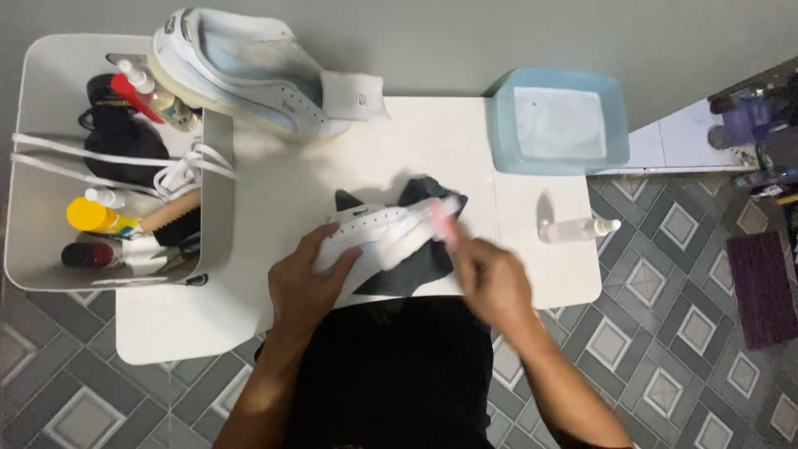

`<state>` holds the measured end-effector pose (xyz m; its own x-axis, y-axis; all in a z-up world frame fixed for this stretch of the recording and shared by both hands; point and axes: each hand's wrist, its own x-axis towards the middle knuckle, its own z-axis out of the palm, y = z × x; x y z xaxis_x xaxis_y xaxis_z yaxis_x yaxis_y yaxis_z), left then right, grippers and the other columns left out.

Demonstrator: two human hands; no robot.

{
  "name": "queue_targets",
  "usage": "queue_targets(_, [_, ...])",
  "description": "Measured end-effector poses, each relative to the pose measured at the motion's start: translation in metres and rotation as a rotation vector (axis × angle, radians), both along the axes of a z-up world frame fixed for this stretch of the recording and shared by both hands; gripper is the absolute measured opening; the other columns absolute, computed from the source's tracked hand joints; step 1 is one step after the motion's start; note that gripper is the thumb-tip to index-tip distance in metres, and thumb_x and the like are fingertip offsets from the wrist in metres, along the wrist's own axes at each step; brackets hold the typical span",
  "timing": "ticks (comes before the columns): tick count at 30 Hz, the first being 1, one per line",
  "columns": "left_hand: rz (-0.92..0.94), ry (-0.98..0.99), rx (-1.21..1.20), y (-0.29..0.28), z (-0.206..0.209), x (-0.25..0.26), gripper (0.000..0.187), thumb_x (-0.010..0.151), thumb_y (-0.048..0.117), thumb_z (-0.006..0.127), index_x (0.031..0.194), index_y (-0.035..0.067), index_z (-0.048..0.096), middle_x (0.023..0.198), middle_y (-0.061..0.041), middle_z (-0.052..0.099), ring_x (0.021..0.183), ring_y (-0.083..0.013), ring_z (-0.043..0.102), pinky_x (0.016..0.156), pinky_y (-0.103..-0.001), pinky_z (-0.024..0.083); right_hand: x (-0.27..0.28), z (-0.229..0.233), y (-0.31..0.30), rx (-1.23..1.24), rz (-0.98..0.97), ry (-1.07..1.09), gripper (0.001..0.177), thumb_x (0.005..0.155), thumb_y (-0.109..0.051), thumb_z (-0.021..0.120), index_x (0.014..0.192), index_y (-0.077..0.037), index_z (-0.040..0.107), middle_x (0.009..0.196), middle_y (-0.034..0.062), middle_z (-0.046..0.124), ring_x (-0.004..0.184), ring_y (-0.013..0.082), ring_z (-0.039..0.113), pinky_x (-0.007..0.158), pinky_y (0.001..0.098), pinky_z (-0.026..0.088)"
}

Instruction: Cleaning a white sneaker using a toothbrush and a cloth at a service counter.

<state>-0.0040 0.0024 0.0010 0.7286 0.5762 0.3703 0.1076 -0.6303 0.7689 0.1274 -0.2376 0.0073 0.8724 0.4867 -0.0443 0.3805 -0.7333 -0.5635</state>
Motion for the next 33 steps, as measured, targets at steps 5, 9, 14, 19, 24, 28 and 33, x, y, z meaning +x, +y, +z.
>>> queue_targets(5, [0.002,-0.024,0.018,0.001,-0.003,0.007,0.042,0.084,0.025,0.090,0.115,0.002,0.074,0.089,-0.018,0.077,0.084,-0.0284,0.076,0.072,-0.041,0.062,-0.010,0.016,0.015,-0.218,0.114,-0.154,0.023,0.090,-0.029,0.067,0.109,-0.019,0.076,0.079,0.0146,0.075,0.073,0.0384,0.073,0.061,0.0500,0.058])
queue_targets(9, [0.001,-0.034,0.039,-0.003,-0.009,0.002,0.040,0.085,0.025,0.090,0.115,0.004,0.074,0.087,-0.016,0.077,0.081,-0.0265,0.076,0.069,-0.038,0.062,0.007,0.028,0.020,-0.237,-0.043,-0.078,0.022,0.093,-0.040,0.062,0.089,-0.021,0.072,0.069,0.0059,0.070,0.071,0.0366,0.072,0.064,0.0510,0.057])
queue_targets(14, [-0.016,-0.048,0.039,0.000,-0.006,0.002,0.040,0.084,0.024,0.090,0.114,0.002,0.074,0.088,-0.017,0.077,0.082,-0.0273,0.077,0.070,-0.038,0.062,-0.029,0.053,0.039,-0.117,0.154,-0.110,0.024,0.098,-0.032,0.061,0.090,-0.016,0.078,0.071,0.0140,0.073,0.068,0.0382,0.072,0.059,0.0476,0.058])
queue_targets(19, [0.002,-0.047,0.041,-0.001,-0.015,0.003,0.041,0.083,0.025,0.092,0.113,0.002,0.075,0.087,-0.016,0.077,0.082,-0.0274,0.077,0.071,-0.037,0.062,-0.018,0.059,0.039,-0.183,-0.002,-0.139,0.018,0.095,-0.025,0.062,0.100,-0.014,0.076,0.074,0.0160,0.070,0.074,0.0446,0.070,0.065,0.0585,0.055])
queue_targets(24, [-0.021,-0.049,0.014,-0.001,-0.013,0.000,0.040,0.085,0.024,0.089,0.115,0.003,0.074,0.089,-0.017,0.077,0.085,-0.0273,0.077,0.073,-0.038,0.062,-0.009,0.053,0.046,-0.072,0.006,-0.032,0.030,0.099,-0.020,0.057,0.113,0.001,0.074,0.076,0.0336,0.069,0.078,0.0561,0.067,0.071,0.0663,0.053])
queue_targets(28, [-0.008,-0.061,-0.011,0.002,-0.006,-0.002,0.042,0.083,0.022,0.091,0.115,0.002,0.074,0.091,-0.018,0.078,0.086,-0.0287,0.077,0.075,-0.039,0.062,0.049,0.020,0.030,-0.183,-0.125,-0.140,0.038,0.102,-0.018,0.057,0.139,-0.017,0.067,0.090,0.0234,0.076,0.088,0.0446,0.073,0.080,0.0578,0.058])
queue_targets(33, [0.039,-0.101,-0.235,0.013,-0.029,-0.008,0.044,0.084,0.019,0.090,0.119,0.002,0.071,0.095,-0.022,0.077,0.091,-0.0306,0.075,0.075,-0.047,0.059,0.069,-0.026,0.026,-0.187,-0.138,-0.167,0.052,0.099,-0.005,0.054,0.150,-0.016,0.056,0.117,0.0236,0.067,0.098,0.0450,0.071,0.080,0.0583,0.059])
